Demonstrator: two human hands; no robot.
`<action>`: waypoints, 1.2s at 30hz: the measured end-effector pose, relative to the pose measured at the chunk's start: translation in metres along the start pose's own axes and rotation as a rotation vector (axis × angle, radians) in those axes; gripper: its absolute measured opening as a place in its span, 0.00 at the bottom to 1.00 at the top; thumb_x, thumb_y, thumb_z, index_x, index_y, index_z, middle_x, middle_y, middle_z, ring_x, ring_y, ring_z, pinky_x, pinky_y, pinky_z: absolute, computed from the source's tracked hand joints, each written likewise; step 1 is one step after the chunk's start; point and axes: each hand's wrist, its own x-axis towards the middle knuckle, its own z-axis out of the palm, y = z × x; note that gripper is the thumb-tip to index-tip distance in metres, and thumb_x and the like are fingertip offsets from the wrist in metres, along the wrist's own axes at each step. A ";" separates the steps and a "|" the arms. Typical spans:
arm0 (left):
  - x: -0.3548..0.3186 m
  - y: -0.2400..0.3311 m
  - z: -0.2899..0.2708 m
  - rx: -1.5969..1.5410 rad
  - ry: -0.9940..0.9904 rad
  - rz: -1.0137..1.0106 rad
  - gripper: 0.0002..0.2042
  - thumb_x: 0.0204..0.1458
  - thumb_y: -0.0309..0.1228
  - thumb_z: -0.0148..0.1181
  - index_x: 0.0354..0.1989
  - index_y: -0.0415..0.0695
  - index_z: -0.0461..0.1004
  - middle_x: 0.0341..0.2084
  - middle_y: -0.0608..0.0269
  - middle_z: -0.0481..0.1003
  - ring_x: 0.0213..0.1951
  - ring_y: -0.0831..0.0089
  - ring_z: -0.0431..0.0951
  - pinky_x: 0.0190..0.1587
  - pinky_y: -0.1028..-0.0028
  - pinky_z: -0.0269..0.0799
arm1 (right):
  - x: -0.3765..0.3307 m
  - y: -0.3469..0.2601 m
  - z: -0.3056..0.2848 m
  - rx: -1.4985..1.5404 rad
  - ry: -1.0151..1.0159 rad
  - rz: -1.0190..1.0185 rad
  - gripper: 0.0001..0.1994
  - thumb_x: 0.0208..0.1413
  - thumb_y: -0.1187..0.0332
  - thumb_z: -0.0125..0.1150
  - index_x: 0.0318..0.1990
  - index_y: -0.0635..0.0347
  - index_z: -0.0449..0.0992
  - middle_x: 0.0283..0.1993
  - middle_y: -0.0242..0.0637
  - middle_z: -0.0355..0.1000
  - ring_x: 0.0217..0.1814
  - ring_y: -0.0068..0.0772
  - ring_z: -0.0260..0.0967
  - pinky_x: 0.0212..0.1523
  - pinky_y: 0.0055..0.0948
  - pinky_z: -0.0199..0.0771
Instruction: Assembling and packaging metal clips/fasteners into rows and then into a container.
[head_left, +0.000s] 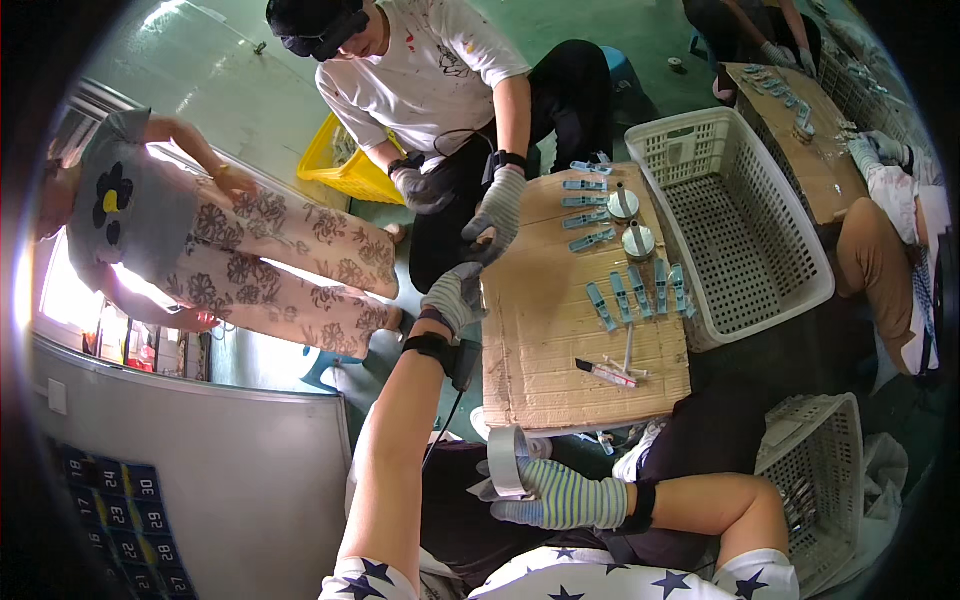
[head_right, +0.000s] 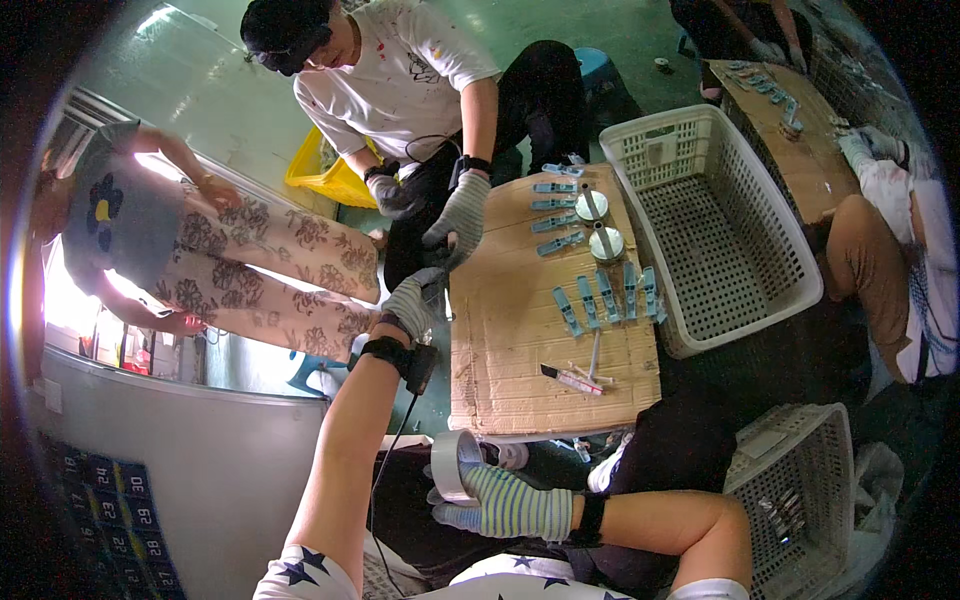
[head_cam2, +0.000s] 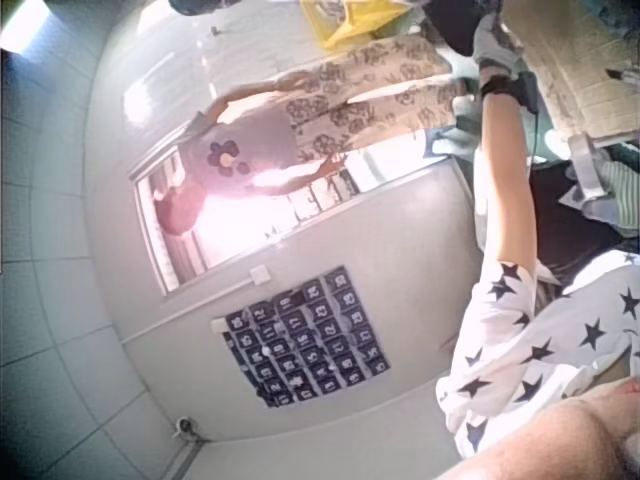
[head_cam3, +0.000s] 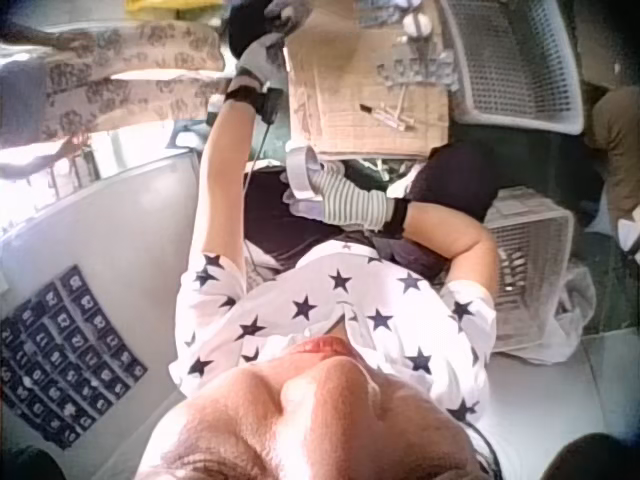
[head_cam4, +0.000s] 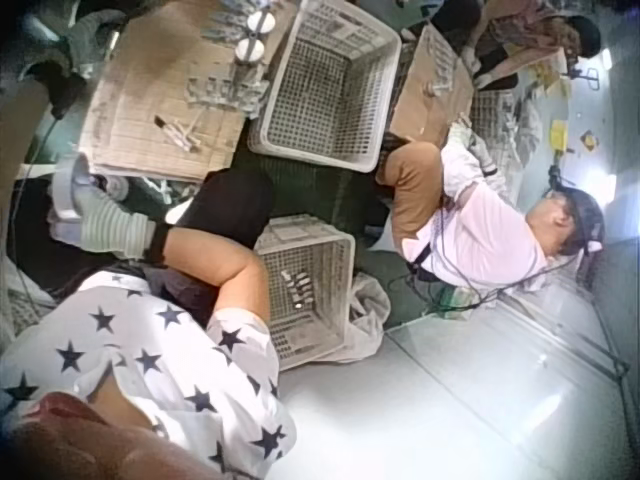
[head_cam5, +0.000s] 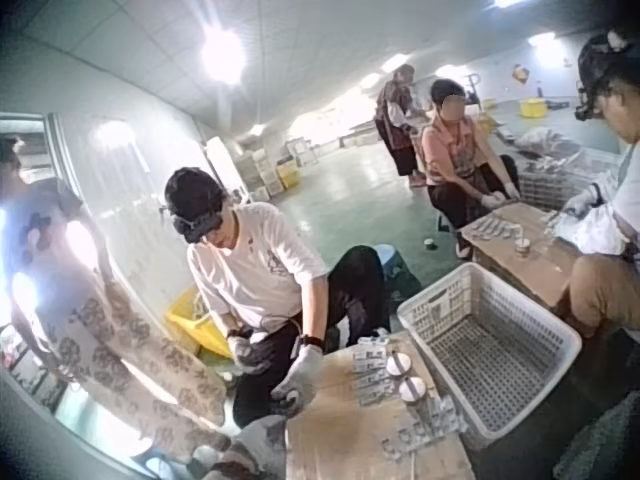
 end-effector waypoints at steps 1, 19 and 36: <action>0.005 -0.002 -0.005 -0.001 0.001 0.003 0.16 0.46 0.41 0.61 0.43 0.51 0.72 0.43 0.66 0.72 0.52 0.63 0.65 0.56 0.41 0.50 | 0.000 0.002 0.000 0.023 -0.008 -0.015 0.20 0.50 0.78 0.59 0.52 0.59 0.66 0.46 0.37 0.70 0.50 0.31 0.69 0.54 0.29 0.72; -0.200 -0.152 -0.090 0.046 -0.364 0.176 0.39 0.47 0.19 0.60 0.67 0.49 0.48 0.60 0.53 0.58 0.57 0.61 0.64 0.57 0.60 0.65 | 0.004 0.065 0.029 -0.283 0.133 0.054 0.15 0.56 0.73 0.56 0.51 0.62 0.67 0.44 0.31 0.71 0.47 0.29 0.68 0.49 0.26 0.68; -0.198 -0.235 -0.076 -0.025 -0.364 0.083 0.13 0.49 0.21 0.60 0.45 0.42 0.75 0.37 0.65 0.77 0.37 0.76 0.76 0.41 0.75 0.75 | 0.029 0.115 0.048 -0.130 0.341 0.069 0.18 0.56 0.74 0.56 0.54 0.62 0.66 0.49 0.32 0.68 0.51 0.26 0.65 0.55 0.27 0.65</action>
